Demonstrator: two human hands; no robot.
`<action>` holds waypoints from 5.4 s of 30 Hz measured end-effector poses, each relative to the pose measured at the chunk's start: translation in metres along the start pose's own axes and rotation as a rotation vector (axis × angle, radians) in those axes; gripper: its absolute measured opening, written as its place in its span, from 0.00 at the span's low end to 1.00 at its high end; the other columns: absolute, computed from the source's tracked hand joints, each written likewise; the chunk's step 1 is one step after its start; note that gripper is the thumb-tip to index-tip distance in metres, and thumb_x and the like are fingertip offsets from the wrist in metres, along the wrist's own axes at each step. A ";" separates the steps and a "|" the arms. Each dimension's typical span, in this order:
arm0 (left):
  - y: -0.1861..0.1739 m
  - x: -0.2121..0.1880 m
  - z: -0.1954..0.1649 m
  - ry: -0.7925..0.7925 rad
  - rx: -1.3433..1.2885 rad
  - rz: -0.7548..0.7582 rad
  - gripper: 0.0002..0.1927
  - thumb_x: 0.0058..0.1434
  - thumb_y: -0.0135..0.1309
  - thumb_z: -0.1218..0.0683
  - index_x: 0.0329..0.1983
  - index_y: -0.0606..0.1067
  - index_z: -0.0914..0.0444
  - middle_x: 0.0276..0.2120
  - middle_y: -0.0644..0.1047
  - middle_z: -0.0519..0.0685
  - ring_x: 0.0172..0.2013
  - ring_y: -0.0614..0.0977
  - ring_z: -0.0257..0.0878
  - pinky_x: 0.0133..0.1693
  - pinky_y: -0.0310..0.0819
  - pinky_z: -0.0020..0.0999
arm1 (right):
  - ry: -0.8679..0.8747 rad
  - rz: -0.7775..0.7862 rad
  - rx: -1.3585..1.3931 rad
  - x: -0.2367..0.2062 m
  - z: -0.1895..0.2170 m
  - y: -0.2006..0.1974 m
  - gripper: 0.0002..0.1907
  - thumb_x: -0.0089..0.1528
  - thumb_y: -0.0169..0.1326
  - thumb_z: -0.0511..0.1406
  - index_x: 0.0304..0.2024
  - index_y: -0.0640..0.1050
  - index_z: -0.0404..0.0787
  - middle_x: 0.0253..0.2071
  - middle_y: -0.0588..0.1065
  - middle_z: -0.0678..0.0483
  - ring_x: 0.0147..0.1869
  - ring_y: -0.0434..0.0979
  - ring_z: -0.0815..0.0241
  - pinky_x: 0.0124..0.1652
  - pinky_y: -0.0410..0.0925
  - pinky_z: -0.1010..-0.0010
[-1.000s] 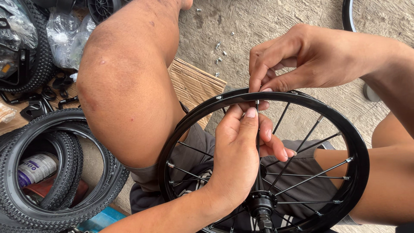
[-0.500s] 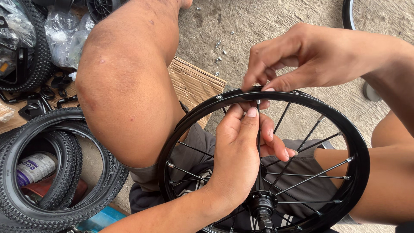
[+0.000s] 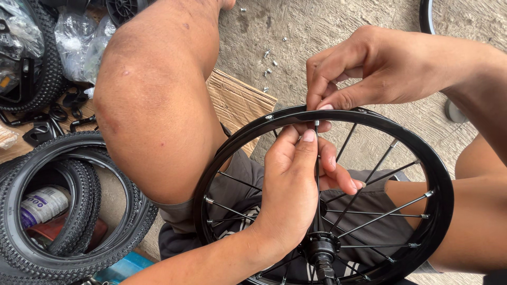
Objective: The person assembles a bicycle wheel by inserting spokes into the hub and rim, then securing each spoke with a nipple. The person works on one wheel at a time, using both hands to align and tighten the components.
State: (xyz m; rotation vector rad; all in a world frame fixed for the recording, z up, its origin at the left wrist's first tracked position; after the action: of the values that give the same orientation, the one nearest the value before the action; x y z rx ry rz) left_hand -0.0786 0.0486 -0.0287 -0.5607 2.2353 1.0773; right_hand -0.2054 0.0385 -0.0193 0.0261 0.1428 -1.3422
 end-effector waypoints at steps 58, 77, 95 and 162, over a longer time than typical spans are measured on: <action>0.064 0.050 -0.101 0.095 1.555 0.813 0.12 0.52 0.55 0.60 0.40 0.80 0.65 0.34 0.83 0.58 0.42 0.85 0.52 0.45 0.78 0.45 | 0.773 -1.311 -0.828 -0.059 0.083 0.065 0.03 0.60 0.64 0.35 0.34 0.82 0.44 0.25 0.74 0.61 0.33 0.73 0.61 0.75 0.46 0.42; 0.074 0.026 -0.113 0.614 1.626 0.842 0.14 0.52 0.55 0.63 0.44 0.76 0.68 0.44 0.75 0.58 0.48 0.79 0.54 0.43 0.77 0.46 | 0.855 -1.269 -0.806 -0.054 0.081 0.065 0.08 0.56 0.66 0.36 0.28 0.78 0.42 0.22 0.69 0.60 0.32 0.71 0.61 0.76 0.47 0.41; 0.107 -0.026 -0.020 1.153 2.579 1.466 0.11 0.58 0.54 0.48 0.32 0.82 0.58 0.32 0.75 0.44 0.42 0.72 0.43 0.36 0.68 0.36 | 0.609 -1.220 -0.701 -0.069 0.069 0.105 0.14 0.48 0.66 0.37 0.35 0.79 0.41 0.32 0.76 0.57 0.45 0.75 0.54 0.72 0.43 0.33; 0.107 -0.014 -0.060 1.101 2.244 1.281 0.06 0.50 0.62 0.52 0.22 0.81 0.58 0.38 0.74 0.44 0.45 0.73 0.39 0.33 0.72 0.31 | 0.630 -1.219 -0.700 -0.058 0.076 0.097 0.09 0.50 0.65 0.33 0.29 0.77 0.39 0.22 0.69 0.59 0.33 0.71 0.59 0.71 0.45 0.32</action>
State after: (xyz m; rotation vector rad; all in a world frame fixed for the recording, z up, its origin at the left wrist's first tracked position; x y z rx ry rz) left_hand -0.1513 0.0650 0.0698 1.6326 2.6030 -2.1217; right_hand -0.1169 0.1096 0.0568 -0.2734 1.3195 -2.3768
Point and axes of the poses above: each hand's wrist, its own x-axis towards the middle knuckle, its own y-axis out of the palm, z = x × y, the point moved 10 cm from there along x, towards the middle knuckle
